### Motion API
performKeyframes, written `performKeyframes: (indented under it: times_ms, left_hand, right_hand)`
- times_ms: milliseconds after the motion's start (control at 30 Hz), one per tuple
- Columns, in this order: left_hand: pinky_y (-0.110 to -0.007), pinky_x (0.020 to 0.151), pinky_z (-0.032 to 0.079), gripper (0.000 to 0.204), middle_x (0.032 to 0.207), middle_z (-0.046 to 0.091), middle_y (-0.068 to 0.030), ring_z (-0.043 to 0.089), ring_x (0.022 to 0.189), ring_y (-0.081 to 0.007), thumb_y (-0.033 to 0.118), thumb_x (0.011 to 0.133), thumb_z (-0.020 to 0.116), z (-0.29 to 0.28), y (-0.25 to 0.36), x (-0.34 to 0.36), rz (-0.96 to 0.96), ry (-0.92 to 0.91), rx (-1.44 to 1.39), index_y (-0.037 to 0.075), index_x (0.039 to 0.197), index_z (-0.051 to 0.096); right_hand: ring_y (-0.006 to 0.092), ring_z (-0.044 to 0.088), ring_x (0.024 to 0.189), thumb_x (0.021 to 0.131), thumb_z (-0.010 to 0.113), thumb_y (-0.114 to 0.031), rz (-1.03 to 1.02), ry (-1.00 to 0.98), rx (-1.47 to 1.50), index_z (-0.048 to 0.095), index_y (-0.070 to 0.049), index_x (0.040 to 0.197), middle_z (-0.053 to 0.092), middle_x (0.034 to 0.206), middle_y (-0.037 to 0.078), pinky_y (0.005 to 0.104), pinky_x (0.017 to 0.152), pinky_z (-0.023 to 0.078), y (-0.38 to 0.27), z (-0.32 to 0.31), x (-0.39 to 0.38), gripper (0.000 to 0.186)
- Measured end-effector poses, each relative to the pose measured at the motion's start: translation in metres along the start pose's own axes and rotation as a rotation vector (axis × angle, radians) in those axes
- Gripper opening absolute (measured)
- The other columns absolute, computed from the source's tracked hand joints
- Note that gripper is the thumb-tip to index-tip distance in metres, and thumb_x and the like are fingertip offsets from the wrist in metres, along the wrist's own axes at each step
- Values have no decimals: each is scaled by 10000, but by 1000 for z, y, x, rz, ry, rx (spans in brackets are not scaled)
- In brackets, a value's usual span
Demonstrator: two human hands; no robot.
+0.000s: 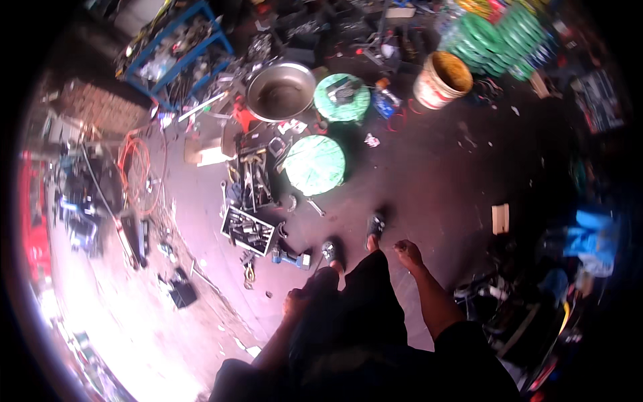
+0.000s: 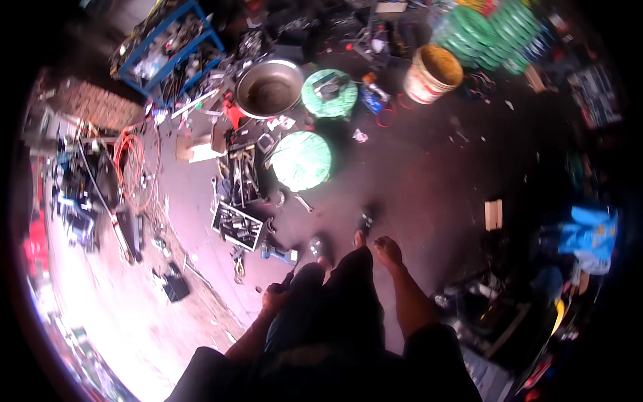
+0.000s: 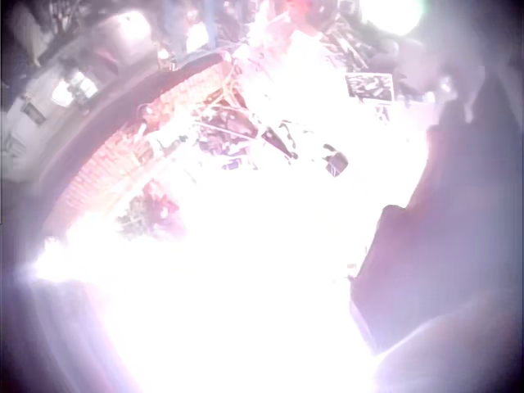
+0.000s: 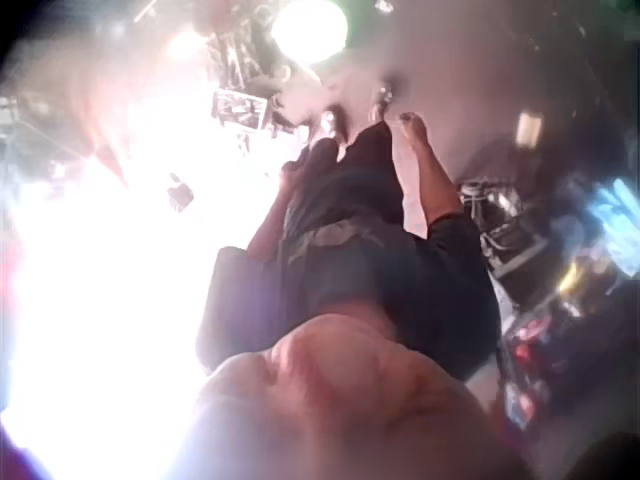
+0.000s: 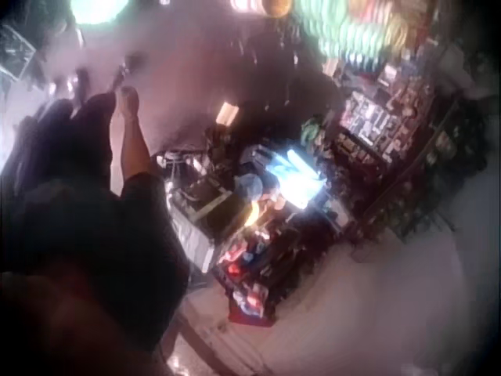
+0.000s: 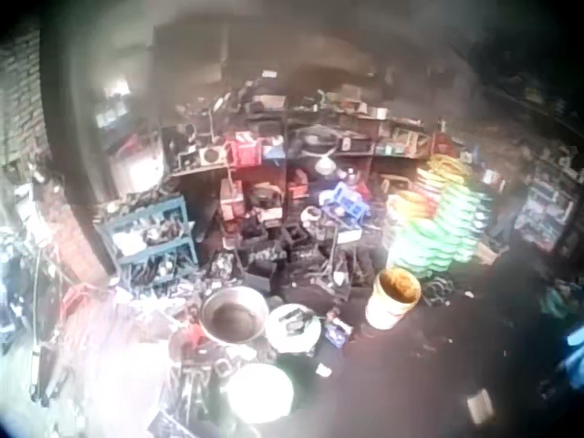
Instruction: The person checks and positions an electric bicycle, retrieves a screwdriver and a stool, and sits down to loosen and adjust components on the bicycle frame using the screwdriver.
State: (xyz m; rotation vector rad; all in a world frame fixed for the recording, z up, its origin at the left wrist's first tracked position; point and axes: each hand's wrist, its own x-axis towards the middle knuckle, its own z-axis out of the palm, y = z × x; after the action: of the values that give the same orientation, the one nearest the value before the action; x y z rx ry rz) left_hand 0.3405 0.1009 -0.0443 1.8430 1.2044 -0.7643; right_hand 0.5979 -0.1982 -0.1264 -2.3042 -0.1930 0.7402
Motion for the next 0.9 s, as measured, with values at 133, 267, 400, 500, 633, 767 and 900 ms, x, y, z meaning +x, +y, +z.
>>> performKeyframes:
  times_ms: [133, 267, 400, 500, 633, 767, 900]
  left_hand:
    - [-454, 838, 447, 458, 1008, 595, -183, 558, 967, -374, 376, 696, 691, 46, -1, 10, 15, 115, -24, 29, 985, 612]
    - [-478, 810, 424, 351, 978, 555, -172, 506, 941, -385, 287, 724, 692, 74, 34, 23, -76, 278, -123, 43, 950, 578]
    - [-474, 802, 416, 385, 983, 528, -169, 493, 938, -387, 228, 672, 726, 119, 34, 35, -74, 428, -124, 32, 953, 551]
    - [-473, 811, 404, 427, 998, 526, -174, 484, 927, -377, 190, 633, 743, 128, 50, 52, -39, 463, -173, 20, 968, 540]
    - [-474, 812, 398, 412, 1033, 532, -162, 492, 958, -376, 161, 654, 708, 125, 51, 54, -77, 519, -128, 28, 1017, 566]
    - [-470, 818, 406, 446, 1001, 522, -187, 489, 934, -379, 188, 630, 706, 134, 44, 57, -103, 585, -236, 10, 1003, 540]
    - [-481, 818, 409, 440, 1010, 526, -197, 489, 938, -395, 187, 634, 708, 139, 55, 44, -154, 615, -335, 0, 1000, 550]
  right_hand:
    - [312, 594, 834, 839, 581, -281, -22, -203, -97, 606, -10, 840, 621, 838, 169, 383, 753, 449, -3, 17, 91, 271]
    - [340, 579, 841, 859, 534, -367, 49, -367, -165, 591, -9, 823, 601, 827, 194, 401, 737, 433, -9, 77, 203, 364]
    - [303, 566, 910, 846, 533, -463, 93, -365, -62, 603, -12, 917, 604, 948, 194, 394, 759, 415, -19, 153, 314, 463]
    - [275, 521, 1037, 829, 570, -501, 170, -210, 20, 557, -5, 1125, 586, 1103, 141, 374, 880, 397, 37, 188, 414, 577]
    - [233, 337, 1290, 788, 614, -525, 499, -345, 623, 319, -82, 1382, 345, 1418, 108, 403, 1044, 251, 15, 227, 452, 798]
    - [235, 383, 1265, 787, 646, -449, 467, -455, 854, 364, -93, 1357, 413, 1381, 58, 417, 1021, 302, 13, 236, 462, 729]
    - [210, 482, 1158, 778, 685, -363, 524, -561, 826, 477, -128, 1273, 539, 1255, 19, 384, 923, 389, -31, 236, 429, 586]
